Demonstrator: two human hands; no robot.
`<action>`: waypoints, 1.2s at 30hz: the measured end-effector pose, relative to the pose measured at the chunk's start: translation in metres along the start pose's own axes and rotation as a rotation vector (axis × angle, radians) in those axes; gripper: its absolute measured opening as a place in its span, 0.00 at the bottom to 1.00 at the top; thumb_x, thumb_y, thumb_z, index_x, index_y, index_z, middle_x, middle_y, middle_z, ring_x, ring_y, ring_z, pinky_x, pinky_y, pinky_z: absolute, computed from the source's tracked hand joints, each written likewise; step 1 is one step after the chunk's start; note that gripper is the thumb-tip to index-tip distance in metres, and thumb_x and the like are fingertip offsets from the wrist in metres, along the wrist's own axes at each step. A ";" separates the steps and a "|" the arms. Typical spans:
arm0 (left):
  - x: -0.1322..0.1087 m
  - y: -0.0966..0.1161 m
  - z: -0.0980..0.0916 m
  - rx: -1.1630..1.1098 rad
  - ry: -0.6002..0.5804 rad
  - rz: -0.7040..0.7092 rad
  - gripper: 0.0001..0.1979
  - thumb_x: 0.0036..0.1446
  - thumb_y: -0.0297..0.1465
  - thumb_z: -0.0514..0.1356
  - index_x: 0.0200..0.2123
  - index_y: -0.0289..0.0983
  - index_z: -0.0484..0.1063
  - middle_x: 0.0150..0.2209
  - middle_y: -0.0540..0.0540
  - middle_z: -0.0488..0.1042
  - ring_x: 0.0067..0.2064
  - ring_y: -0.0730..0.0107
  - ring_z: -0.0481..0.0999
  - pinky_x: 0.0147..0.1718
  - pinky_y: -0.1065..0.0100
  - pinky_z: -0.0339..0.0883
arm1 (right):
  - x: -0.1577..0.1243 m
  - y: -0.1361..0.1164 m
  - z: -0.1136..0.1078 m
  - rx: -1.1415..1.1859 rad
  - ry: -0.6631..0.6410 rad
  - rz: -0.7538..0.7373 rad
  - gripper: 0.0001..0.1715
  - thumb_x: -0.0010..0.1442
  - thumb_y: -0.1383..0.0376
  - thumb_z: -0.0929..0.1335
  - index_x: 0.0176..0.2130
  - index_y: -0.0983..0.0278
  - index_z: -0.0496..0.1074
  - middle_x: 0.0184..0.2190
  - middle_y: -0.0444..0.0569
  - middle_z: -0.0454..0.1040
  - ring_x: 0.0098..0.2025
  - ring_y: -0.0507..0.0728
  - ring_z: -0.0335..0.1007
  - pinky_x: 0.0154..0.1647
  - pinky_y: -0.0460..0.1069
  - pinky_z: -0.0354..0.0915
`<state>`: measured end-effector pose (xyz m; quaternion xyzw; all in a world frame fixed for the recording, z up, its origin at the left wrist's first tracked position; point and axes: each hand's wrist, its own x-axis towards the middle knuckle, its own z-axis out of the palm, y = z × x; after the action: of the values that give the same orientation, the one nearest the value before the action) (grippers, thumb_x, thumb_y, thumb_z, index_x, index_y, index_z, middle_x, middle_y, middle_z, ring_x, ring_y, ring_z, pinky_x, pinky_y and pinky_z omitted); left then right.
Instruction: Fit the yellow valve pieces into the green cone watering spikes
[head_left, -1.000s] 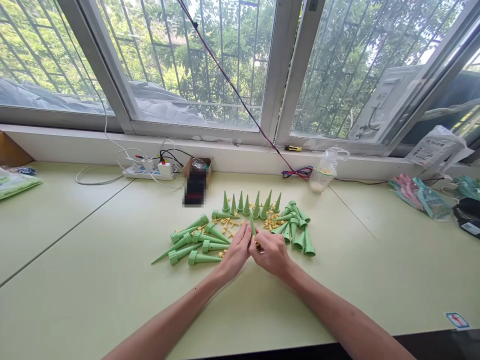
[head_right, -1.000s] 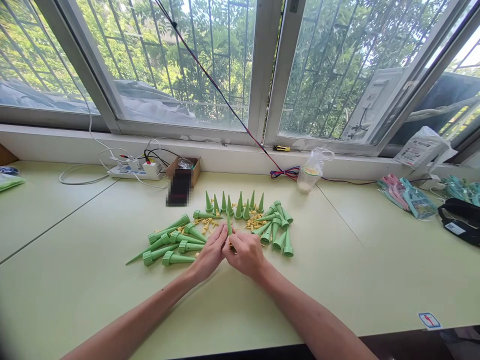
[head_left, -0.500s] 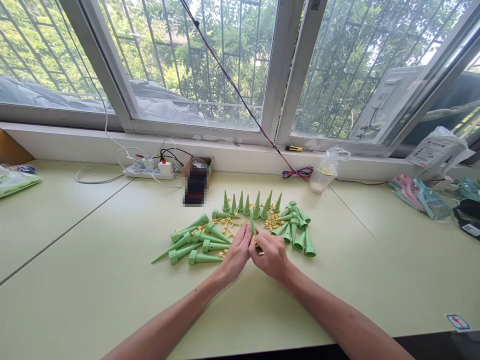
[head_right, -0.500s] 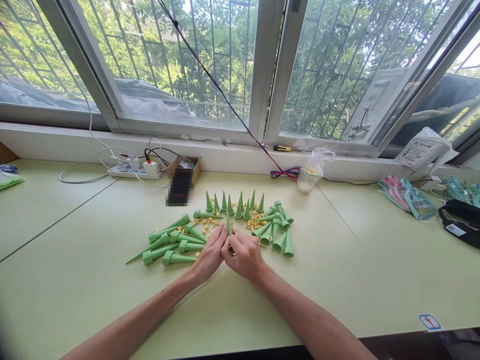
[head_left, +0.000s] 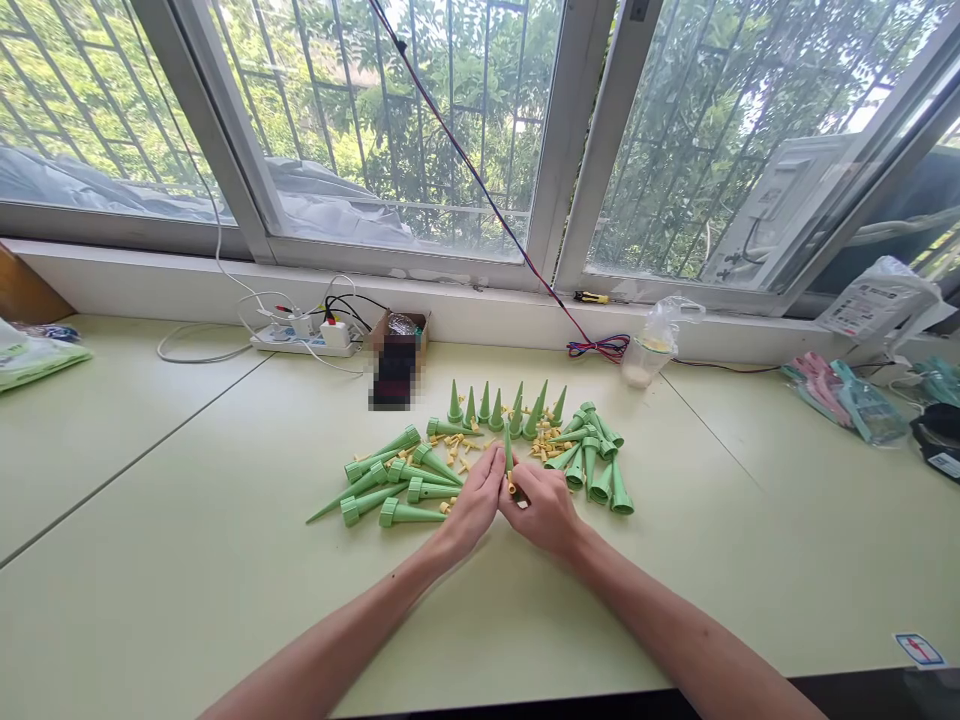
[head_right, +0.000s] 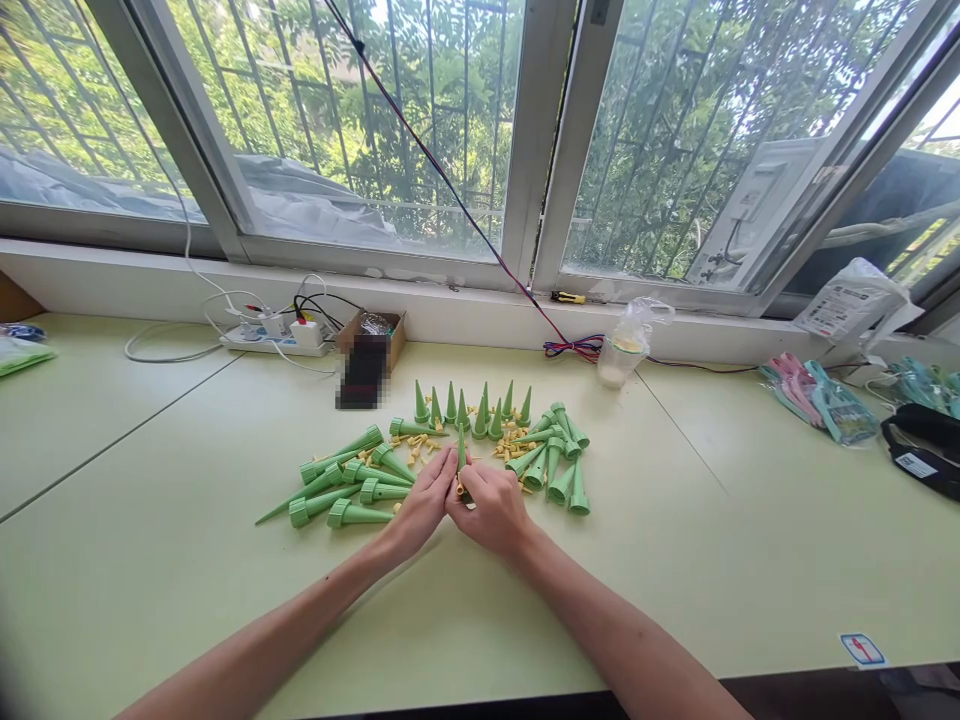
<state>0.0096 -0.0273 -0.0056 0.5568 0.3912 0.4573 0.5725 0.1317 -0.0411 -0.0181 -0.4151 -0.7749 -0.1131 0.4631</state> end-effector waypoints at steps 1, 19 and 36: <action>0.000 0.000 0.000 0.005 0.010 -0.008 0.19 0.61 0.46 0.54 0.46 0.39 0.70 0.52 0.44 0.70 0.57 0.62 0.64 0.60 0.65 0.52 | 0.000 0.001 0.000 0.000 -0.010 -0.005 0.16 0.59 0.70 0.62 0.21 0.62 0.55 0.16 0.40 0.59 0.18 0.48 0.52 0.22 0.44 0.50; 0.002 -0.006 0.000 0.036 0.011 0.030 0.18 0.62 0.46 0.52 0.42 0.39 0.71 0.45 0.45 0.73 0.52 0.63 0.67 0.54 0.66 0.59 | -0.003 0.003 0.002 0.000 -0.074 0.019 0.15 0.59 0.70 0.61 0.22 0.62 0.55 0.17 0.39 0.61 0.19 0.48 0.54 0.23 0.44 0.50; 0.002 0.005 -0.002 0.077 -0.059 0.104 0.15 0.62 0.44 0.52 0.41 0.38 0.65 0.33 0.48 0.73 0.34 0.69 0.71 0.38 0.68 0.66 | -0.005 0.013 -0.003 0.161 -0.053 0.220 0.14 0.62 0.66 0.63 0.25 0.63 0.62 0.17 0.39 0.59 0.18 0.48 0.53 0.22 0.44 0.52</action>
<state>0.0076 -0.0254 -0.0004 0.6111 0.3620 0.4545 0.5376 0.1444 -0.0376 -0.0234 -0.4619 -0.7431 0.0119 0.4841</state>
